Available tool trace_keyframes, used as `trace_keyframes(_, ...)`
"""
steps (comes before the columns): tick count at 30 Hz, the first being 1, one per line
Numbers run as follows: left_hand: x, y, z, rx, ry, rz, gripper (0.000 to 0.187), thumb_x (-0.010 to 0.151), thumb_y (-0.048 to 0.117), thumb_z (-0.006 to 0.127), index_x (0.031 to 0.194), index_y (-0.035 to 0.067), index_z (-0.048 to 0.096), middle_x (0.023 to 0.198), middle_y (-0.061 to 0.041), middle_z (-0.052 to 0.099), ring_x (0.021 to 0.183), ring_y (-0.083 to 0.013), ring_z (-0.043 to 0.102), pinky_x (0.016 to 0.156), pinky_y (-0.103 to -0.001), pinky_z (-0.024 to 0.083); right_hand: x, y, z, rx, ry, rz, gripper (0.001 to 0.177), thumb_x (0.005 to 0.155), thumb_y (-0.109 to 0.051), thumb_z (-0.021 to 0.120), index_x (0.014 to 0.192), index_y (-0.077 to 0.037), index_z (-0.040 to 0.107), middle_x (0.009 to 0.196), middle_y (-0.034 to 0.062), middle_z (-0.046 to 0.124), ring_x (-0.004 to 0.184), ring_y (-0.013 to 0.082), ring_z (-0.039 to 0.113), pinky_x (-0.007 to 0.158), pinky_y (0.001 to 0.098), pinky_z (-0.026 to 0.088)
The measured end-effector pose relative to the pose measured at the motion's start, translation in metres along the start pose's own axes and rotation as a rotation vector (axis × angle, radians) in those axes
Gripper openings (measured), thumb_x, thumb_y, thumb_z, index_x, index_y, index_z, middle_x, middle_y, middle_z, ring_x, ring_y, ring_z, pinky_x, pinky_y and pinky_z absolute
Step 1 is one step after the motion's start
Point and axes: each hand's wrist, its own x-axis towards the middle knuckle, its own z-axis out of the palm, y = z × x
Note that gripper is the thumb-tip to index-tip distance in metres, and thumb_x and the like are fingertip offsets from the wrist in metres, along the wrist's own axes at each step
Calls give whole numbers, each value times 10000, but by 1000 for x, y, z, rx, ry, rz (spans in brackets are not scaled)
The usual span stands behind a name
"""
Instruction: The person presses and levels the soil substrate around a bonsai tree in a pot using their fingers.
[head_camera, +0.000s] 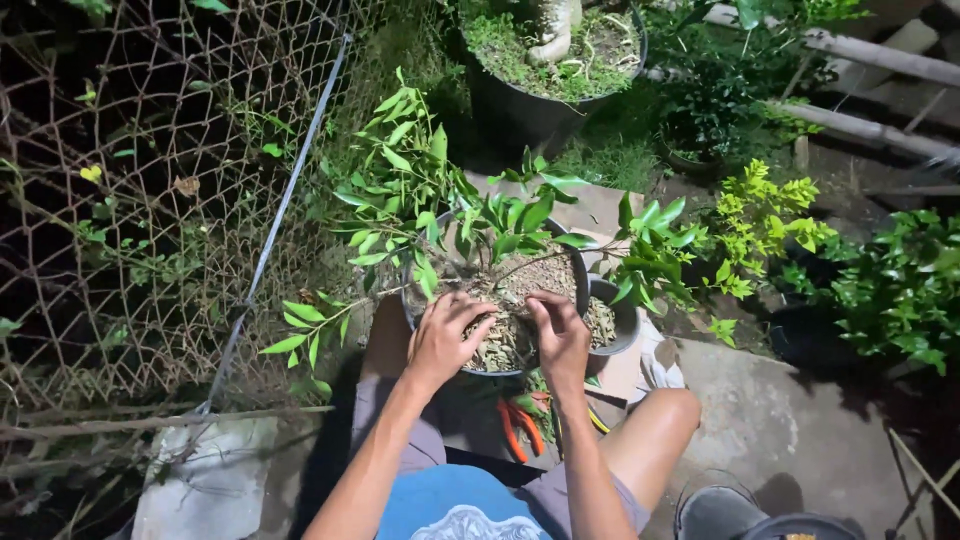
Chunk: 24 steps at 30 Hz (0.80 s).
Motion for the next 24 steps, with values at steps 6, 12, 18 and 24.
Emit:
trace_keyframes(6, 3, 2, -4, -1, 29, 24, 149, 926, 360, 752, 1058, 294, 768, 903, 20, 746, 1044, -228, 686, 851, -404, 560, 6, 51, -47, 121, 219, 90, 131, 977, -26, 698, 1027, -124, 769, 943, 119, 763, 899, 270, 738, 915, 411, 568)
trace_keyframes(12, 1, -4, 0, -36, 26, 6, 132, 937, 343, 741, 1061, 305, 764, 934, 37, 744, 1040, -227, 678, 821, -391, 548, 33, 126, -90, -469, 307, -145, 158, 961, -237, 825, 989, -98, 755, 859, 114, 737, 812, 299, 715, 764, 411, 565)
trace_keyframes(18, 4, 4, -14, -122, -3, 17, 53, 947, 306, 725, 980, 292, 764, 962, 66, 739, 1029, -229, 678, 823, -409, 544, 39, 70, -73, -809, 185, -462, 268, 934, -236, 823, 867, -20, 680, 740, 147, 611, 752, 334, 634, 725, 414, 545)
trace_keyframes(24, 0, -3, -11, -152, -60, 75, 81, 931, 364, 720, 978, 311, 760, 1068, 84, 701, 1084, -243, 642, 897, -420, 511, 15, 74, 7, -1030, 97, -813, 333, 938, -267, 640, 1064, 40, 613, 816, 161, 618, 720, 281, 661, 697, 355, 570)
